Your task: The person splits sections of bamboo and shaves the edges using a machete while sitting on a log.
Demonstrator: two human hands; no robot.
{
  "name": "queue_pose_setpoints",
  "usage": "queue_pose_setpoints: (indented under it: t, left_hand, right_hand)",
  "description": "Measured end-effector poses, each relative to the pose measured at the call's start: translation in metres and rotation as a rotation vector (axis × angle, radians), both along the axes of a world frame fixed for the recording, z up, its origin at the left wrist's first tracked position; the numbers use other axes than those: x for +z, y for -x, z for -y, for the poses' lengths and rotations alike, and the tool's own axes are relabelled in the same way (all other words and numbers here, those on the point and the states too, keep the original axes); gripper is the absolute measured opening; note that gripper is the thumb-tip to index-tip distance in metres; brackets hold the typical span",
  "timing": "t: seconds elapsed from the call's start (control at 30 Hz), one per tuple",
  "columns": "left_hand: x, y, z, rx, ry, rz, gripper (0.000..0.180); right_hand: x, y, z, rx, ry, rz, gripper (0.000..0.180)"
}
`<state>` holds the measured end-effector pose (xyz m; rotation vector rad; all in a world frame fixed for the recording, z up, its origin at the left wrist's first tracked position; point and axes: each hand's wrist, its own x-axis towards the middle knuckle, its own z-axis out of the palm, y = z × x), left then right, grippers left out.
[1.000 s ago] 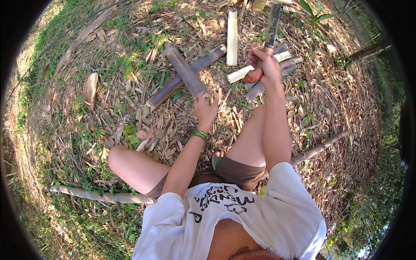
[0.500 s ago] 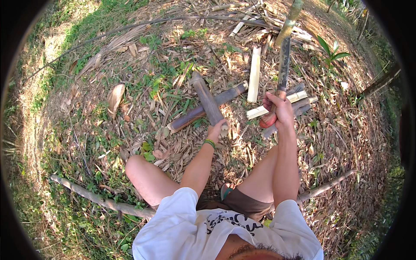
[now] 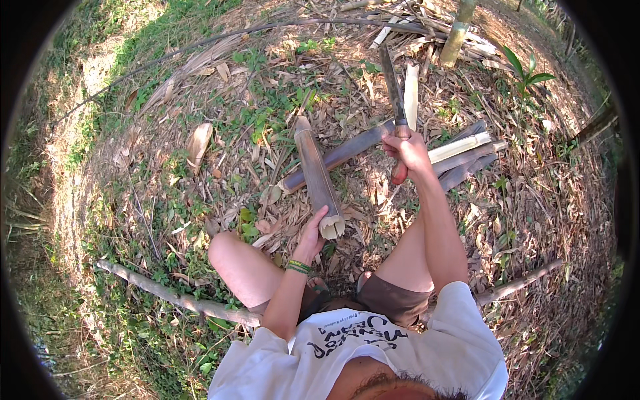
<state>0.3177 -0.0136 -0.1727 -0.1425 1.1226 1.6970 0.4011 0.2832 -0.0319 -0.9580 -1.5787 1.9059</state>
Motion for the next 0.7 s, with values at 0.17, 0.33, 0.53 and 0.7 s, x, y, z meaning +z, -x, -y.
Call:
queue_pose_setpoints:
  t: [0.17, 0.33, 0.53, 0.7]
  left_hand:
    - [-0.048, -0.054, -0.022, 0.056, 0.091, -0.191, 0.063]
    - [-0.133, -0.065, -0.009, -0.121, 0.793, -0.563, 0.099]
    - [-0.125, -0.091, -0.006, -0.350, 1.186, -0.775, 0.102]
    - [-0.131, -0.096, -0.017, -0.187, 1.245, -1.188, 0.097]
  right_hand:
    - [-0.001, 0.005, 0.013, 0.013, -0.028, -0.040, 0.023]
    - [0.004, 0.025, 0.045, 0.117, 0.000, 0.061, 0.024]
    - [-0.015, 0.003, 0.045, 0.142, -0.087, 0.268, 0.023]
    - [-0.010, 0.005, 0.056, 0.130, -0.058, 0.274, 0.024]
